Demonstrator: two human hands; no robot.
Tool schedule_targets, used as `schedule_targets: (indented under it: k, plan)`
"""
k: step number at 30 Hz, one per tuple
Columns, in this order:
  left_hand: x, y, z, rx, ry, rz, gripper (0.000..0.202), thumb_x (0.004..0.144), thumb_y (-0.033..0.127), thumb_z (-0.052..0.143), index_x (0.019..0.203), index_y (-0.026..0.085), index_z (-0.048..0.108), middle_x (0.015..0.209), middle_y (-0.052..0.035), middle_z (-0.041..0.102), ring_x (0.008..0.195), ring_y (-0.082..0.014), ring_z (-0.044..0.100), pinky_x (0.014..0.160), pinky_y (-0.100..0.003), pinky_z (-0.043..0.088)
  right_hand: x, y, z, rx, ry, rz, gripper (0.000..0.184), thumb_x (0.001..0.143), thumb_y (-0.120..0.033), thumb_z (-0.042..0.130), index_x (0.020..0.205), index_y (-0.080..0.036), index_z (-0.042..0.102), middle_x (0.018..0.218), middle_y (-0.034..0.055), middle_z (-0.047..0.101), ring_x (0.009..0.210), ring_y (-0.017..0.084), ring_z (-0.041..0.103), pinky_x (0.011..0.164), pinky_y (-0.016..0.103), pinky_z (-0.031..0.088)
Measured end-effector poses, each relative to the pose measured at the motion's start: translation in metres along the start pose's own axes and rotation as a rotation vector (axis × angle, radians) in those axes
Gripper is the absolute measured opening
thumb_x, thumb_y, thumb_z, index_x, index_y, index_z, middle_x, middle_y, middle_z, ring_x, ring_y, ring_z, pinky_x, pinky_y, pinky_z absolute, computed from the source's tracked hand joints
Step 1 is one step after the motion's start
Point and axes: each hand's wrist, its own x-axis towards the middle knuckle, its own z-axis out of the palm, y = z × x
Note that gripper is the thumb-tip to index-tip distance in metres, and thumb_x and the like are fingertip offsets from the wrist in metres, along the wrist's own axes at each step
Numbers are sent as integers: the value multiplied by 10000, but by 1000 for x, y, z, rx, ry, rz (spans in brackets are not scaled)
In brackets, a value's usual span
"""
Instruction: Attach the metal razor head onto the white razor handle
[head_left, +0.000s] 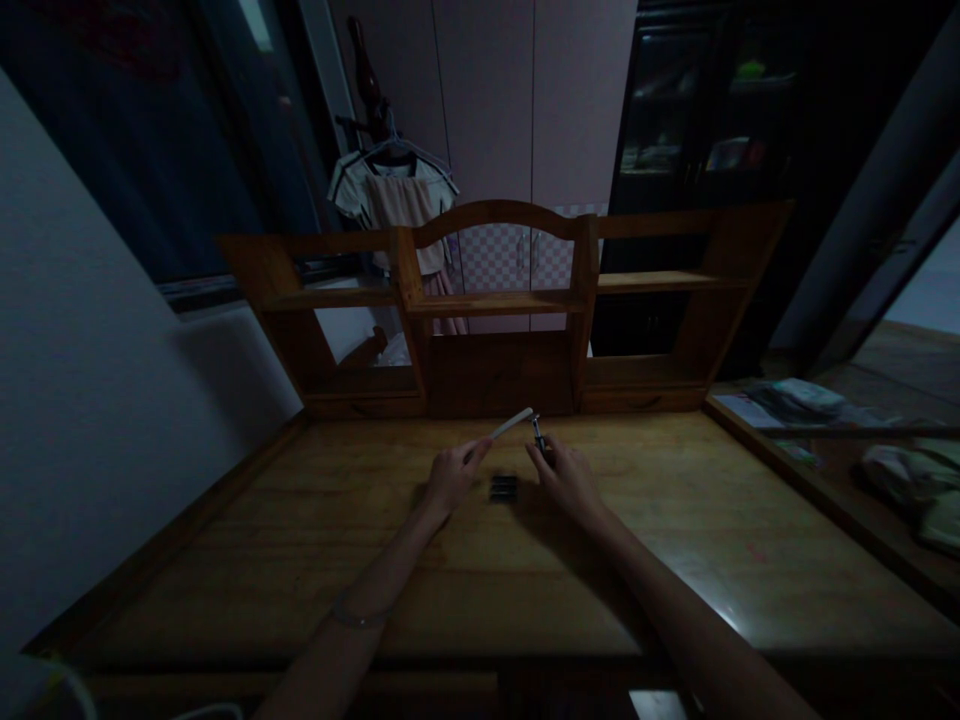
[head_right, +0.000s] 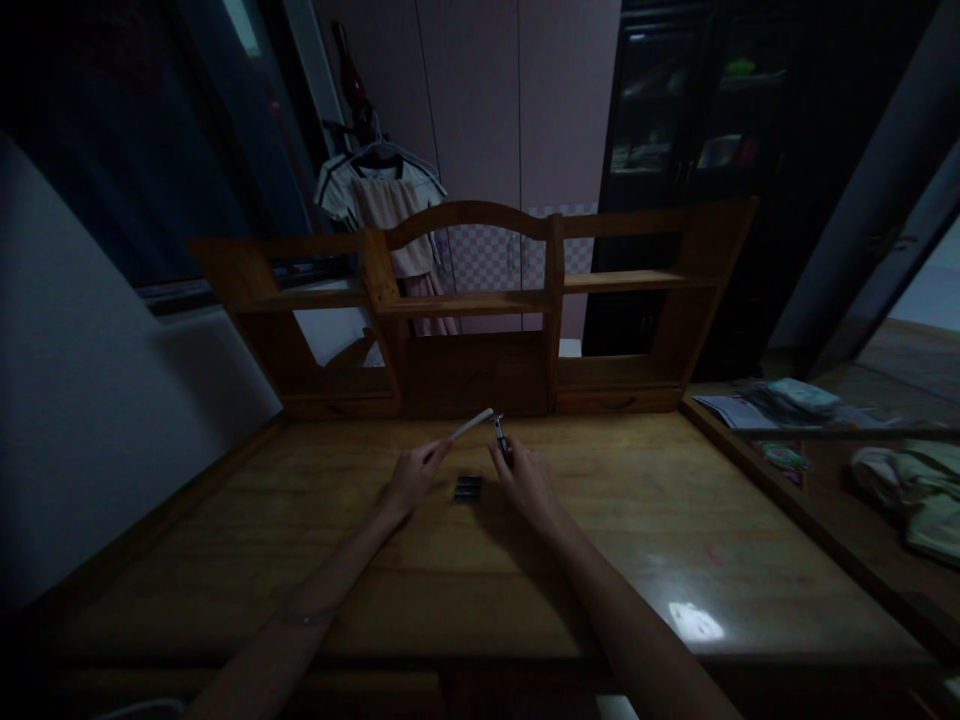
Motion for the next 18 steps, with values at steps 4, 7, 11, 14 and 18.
schedule_targets:
  k: [4,7,11,14,18]
  plan:
    - [-1,0,1,15,-20,25,517,919,550,376,876,145,695,716,-29,638,651,-140,559,615,-225,330,-1,-1,0,-9,-8,-10,312,944,-436,378,887,-194,566,722,37,654,624,164,603,544,241,299]
    - [0,-1,1,16,-6,-9,505,925,545,366,935,166,700,758,-36,657,705,-156,585,622,-228,330,-2,-4,-2,-9,1,-25,296,945,-424,377,874,-197,554,717,32,650,604,158,595,537,241,285]
    - [1,-2,-1,20,44,-37,534,924,549,354,830,144,689,659,-19,602,633,-144,542,589,-231,306,-3,-6,-3,-8,1,-35,286,946,-423,378,880,-202,548,717,28,649,602,158,594,533,242,275]
    - [1,0,-2,-20,15,3,536,926,540,350,808,131,676,620,-5,561,598,-132,504,562,-229,284,-3,-5,-3,-4,1,-32,285,945,-423,379,886,-203,551,707,25,643,603,156,591,541,240,286]
    - [1,0,0,-38,-25,-1,516,922,540,363,862,143,687,702,-12,606,657,-141,533,589,-227,298,-3,-4,-3,-18,31,-42,298,944,-431,379,874,-199,554,690,24,631,587,154,573,550,243,288]
